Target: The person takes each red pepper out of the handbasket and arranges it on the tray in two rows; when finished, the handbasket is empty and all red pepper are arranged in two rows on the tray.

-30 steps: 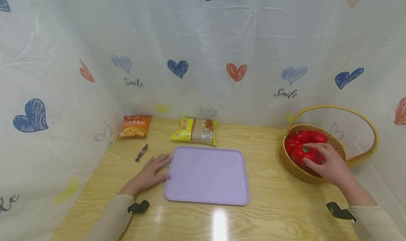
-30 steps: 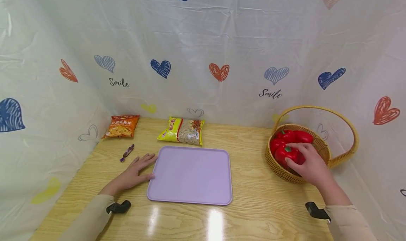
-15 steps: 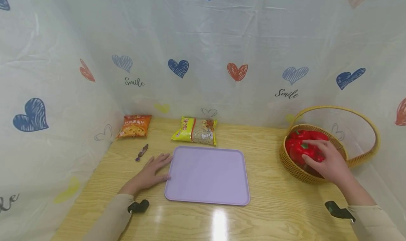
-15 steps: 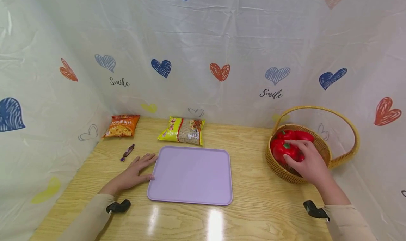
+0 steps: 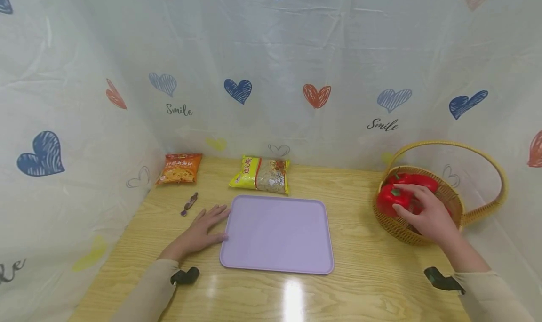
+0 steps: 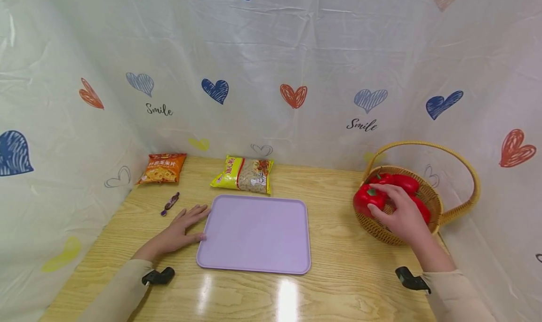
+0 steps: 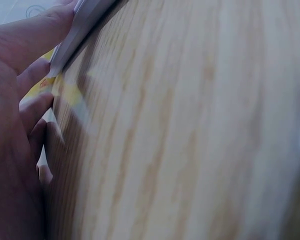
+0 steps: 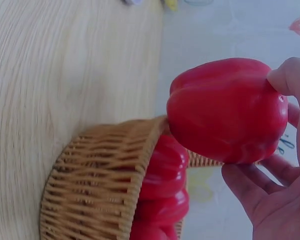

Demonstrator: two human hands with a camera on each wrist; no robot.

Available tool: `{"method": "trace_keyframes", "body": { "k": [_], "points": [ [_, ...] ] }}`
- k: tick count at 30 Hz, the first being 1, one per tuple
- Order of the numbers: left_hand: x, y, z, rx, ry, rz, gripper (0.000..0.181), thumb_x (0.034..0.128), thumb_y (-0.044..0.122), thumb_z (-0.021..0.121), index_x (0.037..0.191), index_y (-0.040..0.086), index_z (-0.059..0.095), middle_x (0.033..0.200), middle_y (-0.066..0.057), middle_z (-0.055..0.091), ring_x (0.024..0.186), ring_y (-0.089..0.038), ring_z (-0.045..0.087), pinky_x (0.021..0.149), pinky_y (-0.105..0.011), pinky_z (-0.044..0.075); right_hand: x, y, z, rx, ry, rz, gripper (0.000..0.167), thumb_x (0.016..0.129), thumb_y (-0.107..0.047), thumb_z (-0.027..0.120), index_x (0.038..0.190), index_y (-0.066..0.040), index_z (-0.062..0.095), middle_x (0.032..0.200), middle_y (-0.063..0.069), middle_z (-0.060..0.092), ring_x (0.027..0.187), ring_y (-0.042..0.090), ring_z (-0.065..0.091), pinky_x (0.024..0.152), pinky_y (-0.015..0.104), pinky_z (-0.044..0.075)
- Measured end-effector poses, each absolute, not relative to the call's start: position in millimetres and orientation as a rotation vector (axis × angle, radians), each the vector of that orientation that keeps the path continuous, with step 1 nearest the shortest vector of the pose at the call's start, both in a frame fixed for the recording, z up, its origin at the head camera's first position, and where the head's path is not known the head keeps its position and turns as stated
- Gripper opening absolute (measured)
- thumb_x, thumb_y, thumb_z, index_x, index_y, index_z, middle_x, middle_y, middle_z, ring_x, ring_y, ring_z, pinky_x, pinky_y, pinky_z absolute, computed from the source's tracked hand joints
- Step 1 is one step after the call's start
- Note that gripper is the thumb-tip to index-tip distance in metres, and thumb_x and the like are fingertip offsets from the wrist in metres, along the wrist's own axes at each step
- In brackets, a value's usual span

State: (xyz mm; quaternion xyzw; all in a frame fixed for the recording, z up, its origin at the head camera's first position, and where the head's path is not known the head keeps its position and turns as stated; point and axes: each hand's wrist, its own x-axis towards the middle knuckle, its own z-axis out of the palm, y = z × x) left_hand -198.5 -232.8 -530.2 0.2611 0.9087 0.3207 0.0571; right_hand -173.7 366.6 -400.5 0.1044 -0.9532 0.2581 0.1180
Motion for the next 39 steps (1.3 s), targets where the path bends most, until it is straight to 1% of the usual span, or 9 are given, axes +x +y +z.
{"method": "trace_keyframes", "body": {
  "k": [2,6,8,10,11,13,15,27,39],
  "points": [
    [-198.6,-232.9,-530.7,0.794,2.761,0.968,0.076,0.0944,0.042,0.071,0.157,0.011,0.04,0.164,-0.016,0.032,0.152,-0.043,0.02,0.122,-0.064,0.001,-175.1,363.7,-401.3,0.323,-2.779,0.769,0.052,0.089,-0.021,0.081,0.136,-0.01,0.059,0.132,0.023,0.054,0.107,0.045,0.059,0.076,0.007,0.043],
    [-198.8,-233.0,-531.6,0.796,2.77,0.964,0.077,0.0942,0.043,0.071,0.157,0.011,0.04,0.163,-0.016,0.032,0.152,-0.042,0.02,0.122,-0.064,0.001,-178.3,357.2,-403.6,0.352,-2.772,0.793,0.051,0.089,-0.021,0.081,0.134,-0.01,0.06,0.131,0.021,0.055,0.11,0.043,0.058,0.081,0.004,0.041],
    [-198.8,-233.1,-531.9,0.794,2.77,0.969,0.077,0.094,0.043,0.071,0.157,0.011,0.04,0.163,-0.016,0.032,0.152,-0.042,0.021,0.122,-0.064,0.001,-179.5,353.2,-404.8,0.348,-2.783,0.798,0.05,0.089,-0.022,0.08,0.134,-0.011,0.06,0.132,0.019,0.055,0.114,0.042,0.058,0.087,0.012,0.051],
    [-198.8,-233.0,-532.1,0.793,2.771,0.972,0.077,0.094,0.043,0.071,0.157,0.011,0.04,0.163,-0.016,0.032,0.152,-0.042,0.021,0.122,-0.064,0.001,-180.6,349.0,-406.1,0.343,-2.791,0.816,0.051,0.09,-0.022,0.08,0.135,-0.011,0.059,0.133,0.019,0.055,0.115,0.042,0.057,0.091,0.032,0.058],
    [-198.8,-233.1,-532.3,0.792,2.771,0.971,0.077,0.094,0.043,0.071,0.157,0.011,0.04,0.163,-0.016,0.032,0.152,-0.042,0.021,0.122,-0.064,0.001,-181.3,346.9,-406.8,0.343,-2.794,0.82,0.051,0.09,-0.023,0.08,0.135,-0.011,0.059,0.133,0.019,0.055,0.117,0.043,0.057,0.092,0.043,0.058],
    [-198.9,-233.2,-532.5,0.79,2.772,0.97,0.077,0.094,0.043,0.071,0.157,0.011,0.04,0.164,-0.016,0.032,0.152,-0.042,0.02,0.122,-0.064,0.001,-182.6,342.7,-408.0,0.342,-2.799,0.834,0.052,0.09,-0.024,0.079,0.136,-0.011,0.058,0.134,0.02,0.054,0.118,0.044,0.055,0.091,0.064,0.052],
    [-198.9,-233.2,-532.7,0.789,2.773,0.967,0.077,0.094,0.043,0.071,0.157,0.011,0.04,0.164,-0.016,0.032,0.152,-0.042,0.02,0.122,-0.064,0.001,-184.2,338.6,-409.9,0.35,-2.8,0.853,0.053,0.09,-0.024,0.079,0.136,-0.01,0.057,0.135,0.02,0.055,0.12,0.044,0.053,0.092,0.067,0.051],
    [-198.3,-232.7,-532.3,0.771,2.77,0.974,0.077,0.0939,0.044,0.071,0.157,0.011,0.04,0.164,-0.015,0.032,0.153,-0.041,0.02,0.122,-0.063,0.0,-194.9,313.5,-432.5,0.432,-2.764,0.912,0.05,0.088,-0.023,0.081,0.133,-0.014,0.061,0.131,0.014,0.057,0.118,0.035,0.056,0.092,0.061,0.054],
    [-196.3,-231.9,-532.7,0.784,2.785,0.994,0.075,0.0948,0.041,0.07,0.156,0.009,0.041,0.163,-0.017,0.033,0.152,-0.042,0.02,0.121,-0.065,0.001,-203.2,281.9,-442.4,0.488,-2.742,1.083,0.05,0.087,-0.016,0.082,0.132,-0.01,0.062,0.132,0.014,0.057,0.121,0.035,0.054,0.094,0.058,0.053]
  ]
}}
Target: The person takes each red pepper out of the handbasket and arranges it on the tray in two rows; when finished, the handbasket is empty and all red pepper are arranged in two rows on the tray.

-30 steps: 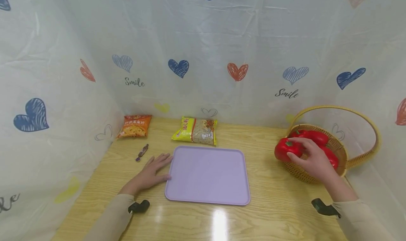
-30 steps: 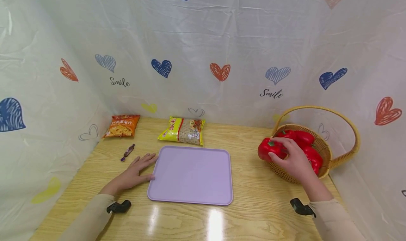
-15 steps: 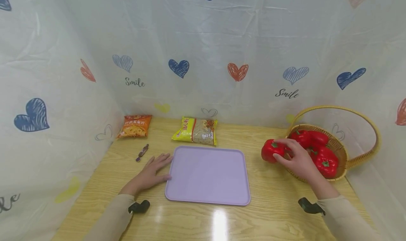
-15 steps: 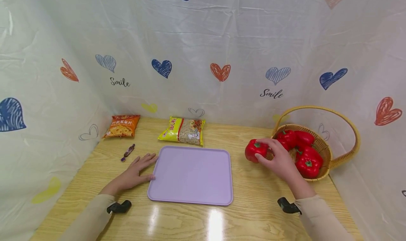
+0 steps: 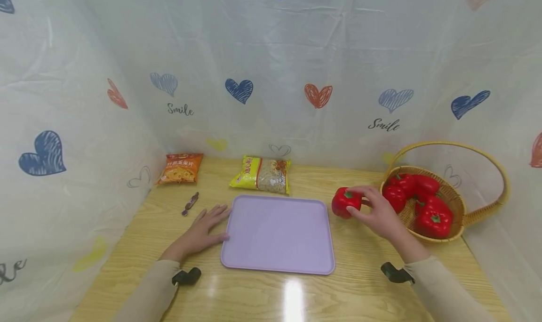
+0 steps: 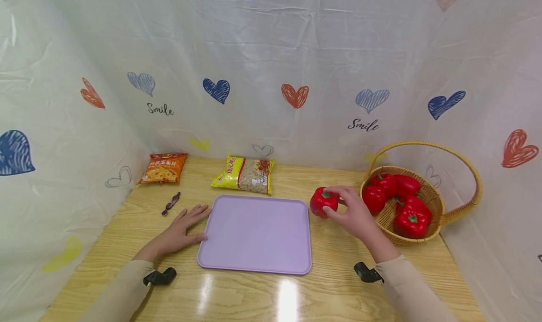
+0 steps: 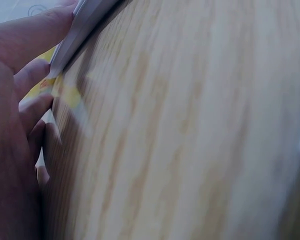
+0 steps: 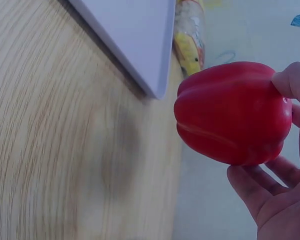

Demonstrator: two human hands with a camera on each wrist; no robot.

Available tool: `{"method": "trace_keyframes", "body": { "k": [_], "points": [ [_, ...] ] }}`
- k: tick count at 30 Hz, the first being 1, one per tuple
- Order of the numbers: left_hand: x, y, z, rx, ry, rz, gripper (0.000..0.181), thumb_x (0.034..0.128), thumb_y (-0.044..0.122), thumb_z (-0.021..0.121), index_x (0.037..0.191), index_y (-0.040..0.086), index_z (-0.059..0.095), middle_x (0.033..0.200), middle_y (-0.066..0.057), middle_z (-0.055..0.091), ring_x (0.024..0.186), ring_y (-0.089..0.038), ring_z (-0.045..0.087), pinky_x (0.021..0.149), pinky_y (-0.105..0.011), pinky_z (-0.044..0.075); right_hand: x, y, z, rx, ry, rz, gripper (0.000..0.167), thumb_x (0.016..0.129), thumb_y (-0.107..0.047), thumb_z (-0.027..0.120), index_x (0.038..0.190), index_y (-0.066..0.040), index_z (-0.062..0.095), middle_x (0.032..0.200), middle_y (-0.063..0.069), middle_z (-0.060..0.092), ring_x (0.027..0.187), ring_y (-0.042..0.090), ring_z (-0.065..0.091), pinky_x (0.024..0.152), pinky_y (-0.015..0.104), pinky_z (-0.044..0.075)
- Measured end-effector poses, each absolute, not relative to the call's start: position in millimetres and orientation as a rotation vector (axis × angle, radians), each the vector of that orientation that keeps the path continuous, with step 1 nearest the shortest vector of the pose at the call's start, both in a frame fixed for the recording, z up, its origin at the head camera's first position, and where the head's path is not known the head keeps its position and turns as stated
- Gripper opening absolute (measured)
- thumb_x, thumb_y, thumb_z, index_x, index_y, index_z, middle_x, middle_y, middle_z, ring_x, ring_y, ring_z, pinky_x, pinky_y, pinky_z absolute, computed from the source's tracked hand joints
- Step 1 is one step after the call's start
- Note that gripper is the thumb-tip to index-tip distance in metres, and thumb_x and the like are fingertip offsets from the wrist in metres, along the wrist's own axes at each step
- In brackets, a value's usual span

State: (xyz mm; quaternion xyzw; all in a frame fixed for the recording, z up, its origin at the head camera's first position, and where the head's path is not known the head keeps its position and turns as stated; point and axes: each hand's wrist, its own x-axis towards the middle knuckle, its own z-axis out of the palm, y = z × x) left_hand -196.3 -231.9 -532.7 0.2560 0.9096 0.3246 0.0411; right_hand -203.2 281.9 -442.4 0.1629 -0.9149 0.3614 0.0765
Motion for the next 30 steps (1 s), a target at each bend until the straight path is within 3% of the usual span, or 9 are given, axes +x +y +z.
{"method": "trace_keyframes", "body": {
  "k": [30],
  "points": [
    [-195.3,-230.0,-532.6,0.792,2.808,1.008,0.073,0.0953,0.04,0.07,0.155,0.008,0.043,0.162,-0.018,0.035,0.151,-0.044,0.022,0.12,-0.066,0.004,-222.5,197.9,-461.9,0.639,-2.696,1.267,0.044,0.087,-0.019,0.083,0.127,-0.015,0.067,0.131,0.009,0.059,0.121,0.031,0.057,0.096,0.055,0.055]
  ]
}}
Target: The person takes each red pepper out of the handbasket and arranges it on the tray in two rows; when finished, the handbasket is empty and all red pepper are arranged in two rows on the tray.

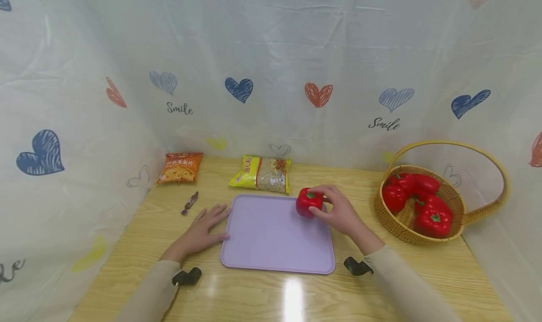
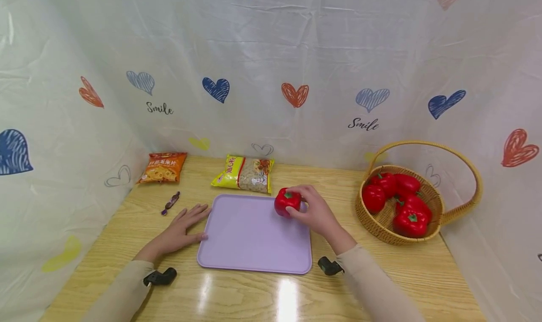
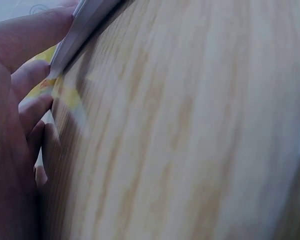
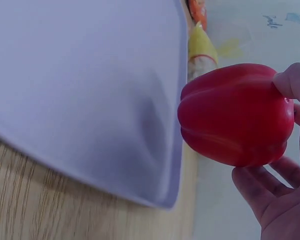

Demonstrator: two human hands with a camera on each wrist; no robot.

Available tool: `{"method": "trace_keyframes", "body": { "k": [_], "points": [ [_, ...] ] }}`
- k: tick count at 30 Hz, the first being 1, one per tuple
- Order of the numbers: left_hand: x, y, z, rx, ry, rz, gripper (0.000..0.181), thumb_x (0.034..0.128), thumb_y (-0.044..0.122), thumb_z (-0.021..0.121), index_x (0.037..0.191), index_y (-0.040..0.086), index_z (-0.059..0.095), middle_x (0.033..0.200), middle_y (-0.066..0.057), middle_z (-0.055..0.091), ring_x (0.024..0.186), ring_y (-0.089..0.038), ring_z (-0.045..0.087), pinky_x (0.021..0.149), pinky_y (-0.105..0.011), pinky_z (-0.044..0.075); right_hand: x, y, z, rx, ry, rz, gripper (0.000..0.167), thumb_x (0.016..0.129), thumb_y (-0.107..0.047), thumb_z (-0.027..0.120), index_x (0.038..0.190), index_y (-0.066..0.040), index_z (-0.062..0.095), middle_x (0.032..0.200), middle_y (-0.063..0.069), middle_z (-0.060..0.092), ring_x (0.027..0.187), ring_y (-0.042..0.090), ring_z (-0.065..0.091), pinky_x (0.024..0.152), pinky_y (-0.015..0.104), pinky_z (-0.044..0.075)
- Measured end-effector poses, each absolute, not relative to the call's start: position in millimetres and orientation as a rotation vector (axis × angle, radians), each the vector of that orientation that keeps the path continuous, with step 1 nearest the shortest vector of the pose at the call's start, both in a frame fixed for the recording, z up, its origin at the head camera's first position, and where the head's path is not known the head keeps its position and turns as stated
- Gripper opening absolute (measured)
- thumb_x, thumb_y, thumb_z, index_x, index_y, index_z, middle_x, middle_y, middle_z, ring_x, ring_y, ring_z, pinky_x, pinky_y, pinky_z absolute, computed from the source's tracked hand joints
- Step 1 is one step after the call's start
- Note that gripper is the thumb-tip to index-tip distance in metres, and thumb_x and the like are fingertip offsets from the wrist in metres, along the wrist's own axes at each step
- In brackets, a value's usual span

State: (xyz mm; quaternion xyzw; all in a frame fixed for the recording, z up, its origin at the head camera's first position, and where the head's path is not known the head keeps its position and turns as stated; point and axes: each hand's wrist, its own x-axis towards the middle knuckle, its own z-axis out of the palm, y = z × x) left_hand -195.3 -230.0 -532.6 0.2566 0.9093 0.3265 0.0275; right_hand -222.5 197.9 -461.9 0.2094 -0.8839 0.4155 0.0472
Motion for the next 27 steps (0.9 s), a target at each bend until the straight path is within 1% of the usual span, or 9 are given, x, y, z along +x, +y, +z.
{"method": "trace_keyframes", "body": {
  "k": [5,11,15,20,27],
  "points": [
    [-195.7,-230.0,-532.0,0.793,2.815,1.002,0.073,0.0955,0.041,0.069,0.155,0.008,0.043,0.162,-0.017,0.035,0.151,-0.044,0.023,0.12,-0.066,0.004,-226.4,182.5,-465.7,0.639,-2.709,1.266,0.044,0.086,-0.02,0.083,0.127,-0.017,0.067,0.131,0.007,0.058,0.121,0.029,0.058,0.097,0.052,0.055],
    [-195.6,-230.1,-532.1,0.784,2.809,1.005,0.074,0.095,0.041,0.07,0.155,0.008,0.043,0.162,-0.018,0.035,0.151,-0.044,0.023,0.12,-0.066,0.004,-229.1,162.8,-469.6,0.688,-2.694,1.287,0.044,0.087,-0.019,0.083,0.128,-0.016,0.067,0.13,0.008,0.058,0.12,0.03,0.059,0.096,0.052,0.056],
    [-195.3,-230.2,-532.3,0.781,2.808,0.995,0.074,0.0952,0.041,0.069,0.155,0.009,0.042,0.162,-0.018,0.035,0.151,-0.043,0.022,0.121,-0.066,0.004,-230.6,150.6,-471.1,0.706,-2.707,1.3,0.044,0.087,-0.02,0.083,0.128,-0.018,0.067,0.132,0.005,0.057,0.122,0.027,0.058,0.097,0.05,0.056],
    [-195.4,-230.7,-532.8,0.78,2.812,0.988,0.074,0.0952,0.042,0.069,0.156,0.009,0.042,0.162,-0.017,0.035,0.151,-0.043,0.022,0.121,-0.065,0.004,-233.1,136.7,-474.8,0.755,-2.712,1.293,0.044,0.088,-0.02,0.082,0.13,-0.019,0.066,0.132,0.005,0.058,0.123,0.025,0.058,0.099,0.048,0.055],
    [-195.5,-230.4,-533.2,0.782,2.81,0.99,0.073,0.0957,0.042,0.069,0.156,0.01,0.042,0.162,-0.017,0.035,0.151,-0.043,0.022,0.121,-0.065,0.004,-236.0,117.9,-477.8,0.758,-2.752,1.304,0.047,0.088,-0.023,0.081,0.132,-0.025,0.065,0.133,0.001,0.057,0.124,0.022,0.056,0.099,0.046,0.055]
  ]
}}
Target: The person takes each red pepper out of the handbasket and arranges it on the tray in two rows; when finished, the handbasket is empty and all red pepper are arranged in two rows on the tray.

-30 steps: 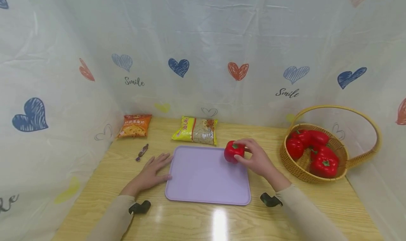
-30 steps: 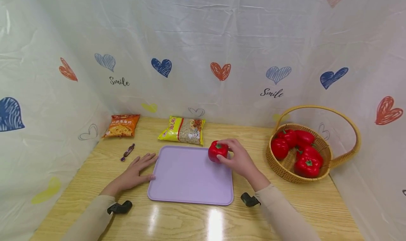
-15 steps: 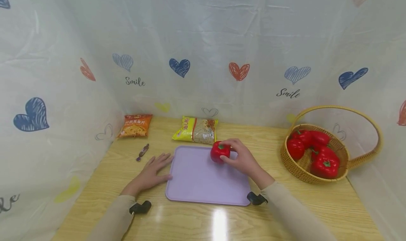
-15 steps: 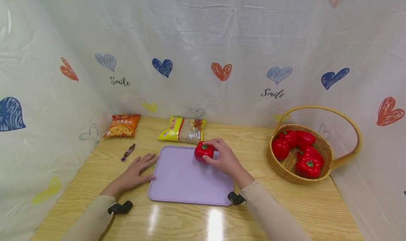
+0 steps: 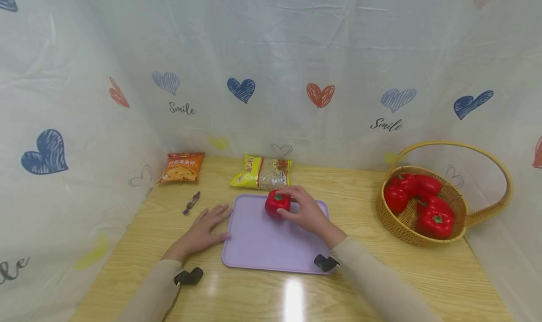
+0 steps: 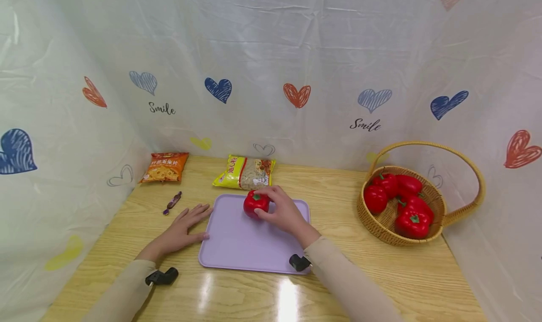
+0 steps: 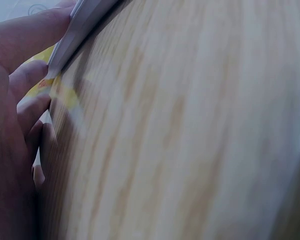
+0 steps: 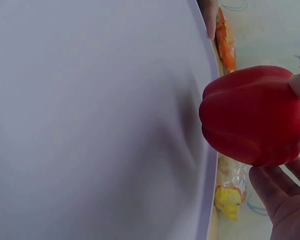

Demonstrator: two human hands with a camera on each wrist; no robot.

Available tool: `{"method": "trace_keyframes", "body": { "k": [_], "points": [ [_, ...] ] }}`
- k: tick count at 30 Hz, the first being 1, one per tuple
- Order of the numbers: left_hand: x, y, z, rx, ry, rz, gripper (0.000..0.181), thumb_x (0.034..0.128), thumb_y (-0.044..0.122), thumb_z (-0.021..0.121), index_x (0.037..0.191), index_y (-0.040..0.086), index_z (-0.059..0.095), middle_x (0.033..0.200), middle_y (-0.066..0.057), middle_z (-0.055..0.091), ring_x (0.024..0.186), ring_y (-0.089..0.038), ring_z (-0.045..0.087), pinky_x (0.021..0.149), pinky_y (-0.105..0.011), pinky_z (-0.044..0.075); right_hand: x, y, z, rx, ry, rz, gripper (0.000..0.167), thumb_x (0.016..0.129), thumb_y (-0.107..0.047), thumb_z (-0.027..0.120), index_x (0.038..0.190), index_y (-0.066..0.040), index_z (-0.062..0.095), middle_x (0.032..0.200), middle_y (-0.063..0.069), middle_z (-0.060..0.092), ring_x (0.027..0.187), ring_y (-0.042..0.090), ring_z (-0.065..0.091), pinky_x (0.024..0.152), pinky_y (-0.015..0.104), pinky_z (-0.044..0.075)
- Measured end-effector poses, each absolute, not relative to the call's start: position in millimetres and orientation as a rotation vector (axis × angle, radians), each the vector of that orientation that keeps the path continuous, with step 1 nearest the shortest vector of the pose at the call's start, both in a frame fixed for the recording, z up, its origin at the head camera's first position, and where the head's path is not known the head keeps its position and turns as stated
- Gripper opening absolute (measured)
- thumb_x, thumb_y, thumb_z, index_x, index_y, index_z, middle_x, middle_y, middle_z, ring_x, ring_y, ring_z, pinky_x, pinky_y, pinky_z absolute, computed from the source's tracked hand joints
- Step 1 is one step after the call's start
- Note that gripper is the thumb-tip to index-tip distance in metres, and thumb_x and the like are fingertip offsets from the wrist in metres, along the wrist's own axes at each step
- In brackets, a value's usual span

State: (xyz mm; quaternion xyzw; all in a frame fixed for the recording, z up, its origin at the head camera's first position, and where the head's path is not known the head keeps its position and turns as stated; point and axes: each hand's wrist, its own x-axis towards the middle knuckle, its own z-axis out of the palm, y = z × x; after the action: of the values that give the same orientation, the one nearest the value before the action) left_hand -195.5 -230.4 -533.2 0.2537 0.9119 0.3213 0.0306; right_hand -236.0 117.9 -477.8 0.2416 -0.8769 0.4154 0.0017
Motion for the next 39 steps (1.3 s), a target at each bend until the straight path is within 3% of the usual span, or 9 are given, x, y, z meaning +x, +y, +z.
{"method": "trace_keyframes", "body": {
  "k": [14,20,28,39],
  "points": [
    [-197.2,-230.4,-534.7,0.752,2.806,0.972,0.076,0.0937,0.045,0.07,0.157,0.013,0.041,0.163,-0.013,0.034,0.153,-0.038,0.021,0.123,-0.061,0.003,-244.6,82.6,-476.3,0.815,-2.741,1.287,0.046,0.09,-0.026,0.08,0.134,-0.023,0.064,0.138,0.003,0.056,0.125,0.022,0.056,0.098,0.042,0.056],
    [-195.8,-230.0,-532.9,0.766,2.819,0.977,0.076,0.0938,0.044,0.07,0.156,0.012,0.042,0.162,-0.015,0.035,0.152,-0.04,0.023,0.122,-0.063,0.005,-248.3,68.0,-474.5,0.82,-2.777,1.231,0.048,0.09,-0.03,0.079,0.135,-0.028,0.063,0.138,0.0,0.055,0.124,0.019,0.055,0.098,0.039,0.055],
    [-196.1,-229.6,-533.1,0.732,2.809,0.974,0.077,0.0935,0.045,0.07,0.157,0.013,0.041,0.163,-0.013,0.034,0.153,-0.039,0.021,0.123,-0.061,0.003,-253.7,49.6,-480.9,0.842,-2.778,1.168,0.048,0.09,-0.034,0.078,0.134,-0.026,0.063,0.136,0.001,0.057,0.126,0.021,0.052,0.101,0.044,0.052],
    [-195.6,-228.9,-532.4,0.763,2.836,0.988,0.074,0.0936,0.043,0.071,0.155,0.012,0.044,0.161,-0.017,0.037,0.151,-0.043,0.025,0.121,-0.065,0.007,-256.2,38.8,-489.4,0.858,-2.751,1.208,0.046,0.092,-0.033,0.077,0.136,-0.027,0.063,0.135,0.002,0.055,0.12,0.019,0.056,0.102,0.038,0.052]
  ]
}}
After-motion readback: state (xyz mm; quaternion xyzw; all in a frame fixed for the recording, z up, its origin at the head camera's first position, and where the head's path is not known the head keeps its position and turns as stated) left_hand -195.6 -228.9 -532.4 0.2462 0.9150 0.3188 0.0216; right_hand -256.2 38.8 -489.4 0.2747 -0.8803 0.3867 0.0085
